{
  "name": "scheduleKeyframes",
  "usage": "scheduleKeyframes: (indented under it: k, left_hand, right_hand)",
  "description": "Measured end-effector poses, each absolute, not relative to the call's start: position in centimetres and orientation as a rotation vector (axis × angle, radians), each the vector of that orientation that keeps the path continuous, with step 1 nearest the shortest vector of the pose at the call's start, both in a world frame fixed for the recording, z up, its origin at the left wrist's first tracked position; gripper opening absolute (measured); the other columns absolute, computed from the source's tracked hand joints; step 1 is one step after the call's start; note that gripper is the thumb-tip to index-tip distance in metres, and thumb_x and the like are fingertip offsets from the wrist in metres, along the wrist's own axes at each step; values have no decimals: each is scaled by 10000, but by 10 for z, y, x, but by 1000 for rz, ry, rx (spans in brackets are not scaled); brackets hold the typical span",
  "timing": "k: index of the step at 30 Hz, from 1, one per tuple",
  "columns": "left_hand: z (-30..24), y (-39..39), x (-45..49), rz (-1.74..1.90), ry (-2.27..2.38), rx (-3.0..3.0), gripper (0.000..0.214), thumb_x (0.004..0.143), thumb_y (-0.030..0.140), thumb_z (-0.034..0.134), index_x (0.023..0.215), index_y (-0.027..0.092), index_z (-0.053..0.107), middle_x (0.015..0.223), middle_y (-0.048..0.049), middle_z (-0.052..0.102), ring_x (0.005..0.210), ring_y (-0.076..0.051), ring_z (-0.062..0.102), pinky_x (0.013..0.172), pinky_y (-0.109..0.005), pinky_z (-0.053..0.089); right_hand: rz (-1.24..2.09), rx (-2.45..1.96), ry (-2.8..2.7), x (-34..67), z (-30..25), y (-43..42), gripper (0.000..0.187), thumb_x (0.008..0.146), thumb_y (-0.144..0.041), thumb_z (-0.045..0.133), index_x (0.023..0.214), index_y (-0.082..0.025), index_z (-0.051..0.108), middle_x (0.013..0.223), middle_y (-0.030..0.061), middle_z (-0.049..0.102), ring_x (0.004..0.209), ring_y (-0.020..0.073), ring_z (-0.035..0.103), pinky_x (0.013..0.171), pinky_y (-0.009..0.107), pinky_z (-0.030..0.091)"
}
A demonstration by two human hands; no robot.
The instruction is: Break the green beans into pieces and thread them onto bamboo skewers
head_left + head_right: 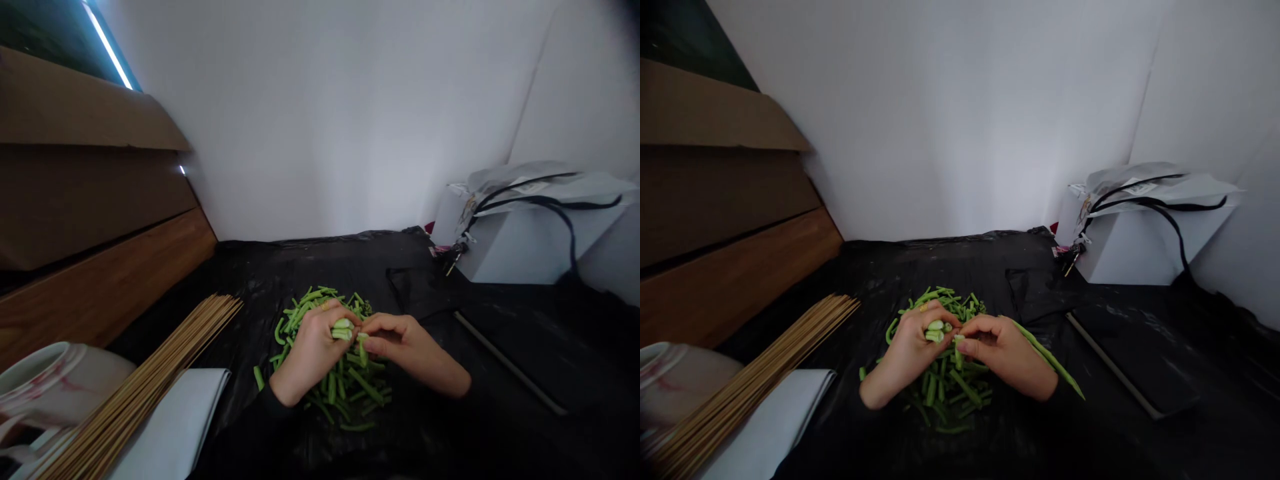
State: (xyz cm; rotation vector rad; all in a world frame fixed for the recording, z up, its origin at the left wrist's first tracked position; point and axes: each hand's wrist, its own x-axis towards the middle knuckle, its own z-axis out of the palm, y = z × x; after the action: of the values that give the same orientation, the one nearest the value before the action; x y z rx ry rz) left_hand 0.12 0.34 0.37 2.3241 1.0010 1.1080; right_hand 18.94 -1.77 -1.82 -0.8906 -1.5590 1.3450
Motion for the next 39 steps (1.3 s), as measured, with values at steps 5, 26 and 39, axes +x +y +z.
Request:
scheduleKeyframes:
  k: [5, 26, 39]
  left_hand:
    - [3, 6, 2, 1282, 1163, 2169, 77, 786, 237, 728, 777, 177, 681, 766, -17, 685, 726, -162, 632, 703, -278, 463]
    - [10, 9, 1, 1234, 775, 1040, 183, 767, 222, 667, 936, 156, 648, 580, 49, 518, 461, -47, 447, 406, -134, 335]
    - [18, 20, -10, 1233, 716, 633, 132, 749, 159, 670, 860, 148, 599, 696, 9, 602, 543, -55, 562, 395, -95, 377]
  right_hand:
    - [1206, -1054, -1380, 197, -17, -11, 244, 756, -402, 739, 847, -176, 728, 698, 21, 684, 635, 158, 613, 630, 295, 473]
    - [678, -1177, -2021, 204, -34, -6, 195, 805, -99, 578, 810, -228, 724, 821, 25, 635, 754, 168, 593, 692, 300, 430]
    - [544, -1182, -2096, 199, -34, -10, 153, 876, -111, 469, 791, -209, 550, 799, 25, 580, 751, 175, 530, 695, 307, 399]
